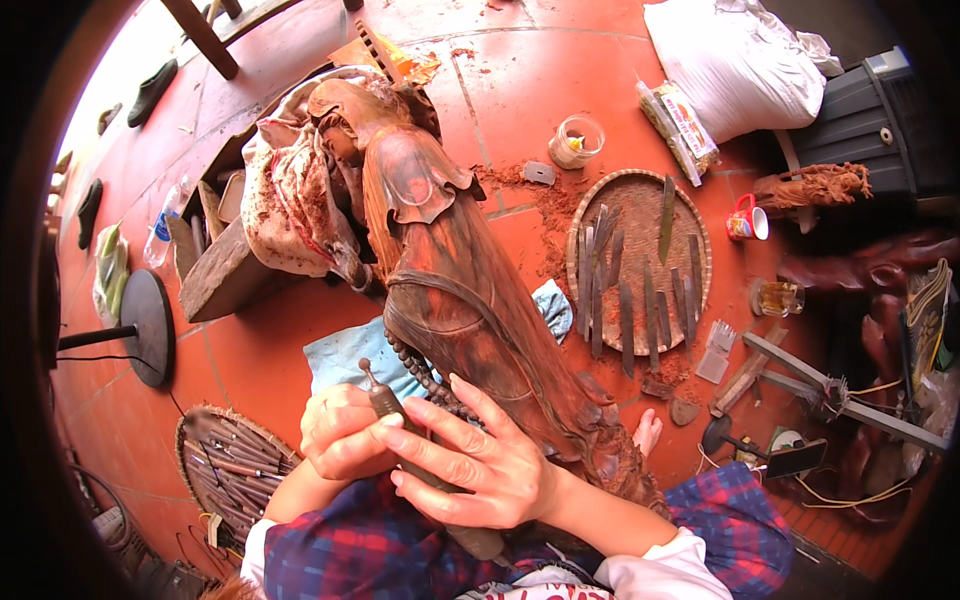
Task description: The person sits on the floor and uses a rotary carving tool to refine the details of a large wooden sculpture. They hold the tool with both hands, carefully working on the intricate patterns of the wood while surrounded by various carving chisels and tools.
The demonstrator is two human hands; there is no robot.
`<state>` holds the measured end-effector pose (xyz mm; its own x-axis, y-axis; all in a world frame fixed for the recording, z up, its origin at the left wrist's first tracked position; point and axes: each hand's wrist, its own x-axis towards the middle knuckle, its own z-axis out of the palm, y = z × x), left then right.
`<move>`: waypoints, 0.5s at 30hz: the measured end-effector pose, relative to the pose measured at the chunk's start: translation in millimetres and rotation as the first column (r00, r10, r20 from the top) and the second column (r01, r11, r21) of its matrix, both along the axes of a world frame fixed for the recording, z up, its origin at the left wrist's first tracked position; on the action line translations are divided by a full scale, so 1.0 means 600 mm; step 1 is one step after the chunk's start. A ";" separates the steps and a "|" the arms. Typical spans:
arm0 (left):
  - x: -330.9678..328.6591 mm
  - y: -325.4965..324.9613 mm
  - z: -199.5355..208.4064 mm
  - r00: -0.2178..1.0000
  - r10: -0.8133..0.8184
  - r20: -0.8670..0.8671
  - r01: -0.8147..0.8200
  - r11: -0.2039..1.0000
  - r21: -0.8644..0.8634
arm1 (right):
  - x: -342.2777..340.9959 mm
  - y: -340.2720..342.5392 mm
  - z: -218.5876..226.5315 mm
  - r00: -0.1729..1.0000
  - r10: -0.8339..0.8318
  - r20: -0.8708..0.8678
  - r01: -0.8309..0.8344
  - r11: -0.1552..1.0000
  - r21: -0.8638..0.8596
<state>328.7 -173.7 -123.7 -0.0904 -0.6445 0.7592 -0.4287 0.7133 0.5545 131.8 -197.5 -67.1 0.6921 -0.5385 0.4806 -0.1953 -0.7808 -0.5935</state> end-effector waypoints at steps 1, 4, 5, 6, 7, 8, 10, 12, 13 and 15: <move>-0.003 0.006 0.011 0.999 -0.035 0.015 0.035 0.999 0.003 | -0.001 -0.002 0.000 1.000 0.000 0.029 0.000 1.000 0.008; -0.025 0.035 0.036 0.997 -0.069 0.033 0.068 0.997 0.043 | -0.010 -0.004 0.000 0.990 0.063 0.123 -0.070 0.996 0.054; -0.035 0.045 0.045 0.999 -0.042 -0.009 0.043 0.998 0.044 | -0.014 -0.001 0.000 0.984 0.088 0.157 -0.100 0.992 0.073; -0.045 0.057 0.053 0.999 -0.013 -0.051 0.016 0.999 0.045 | -0.019 0.002 0.001 0.975 0.113 0.190 -0.133 0.987 0.092; -0.056 0.070 0.055 0.998 0.030 -0.059 -0.028 0.999 0.024 | -0.032 -0.005 0.009 0.967 0.163 0.198 -0.187 0.977 0.105; -0.068 0.085 0.057 0.995 0.073 -0.065 -0.073 0.997 -0.002 | -0.042 -0.002 0.018 0.970 0.143 0.198 -0.164 0.982 0.096; -0.076 0.122 0.076 0.995 0.095 0.001 -0.095 0.995 0.034 | -0.083 -0.013 0.048 0.957 0.131 0.261 -0.188 0.960 0.208; -0.090 0.161 0.095 0.972 0.207 0.107 -0.212 0.977 0.031 | -0.130 -0.023 0.081 0.944 0.094 0.315 -0.181 0.949 0.259; -0.100 0.173 0.102 0.966 0.227 0.124 -0.230 0.973 0.012 | -0.151 -0.016 0.096 0.889 0.018 0.457 -0.214 0.899 0.381; -0.116 0.194 0.102 0.948 0.273 0.166 -0.271 0.962 -0.034 | -0.206 -0.010 0.138 0.833 -0.079 0.548 -0.252 0.827 0.503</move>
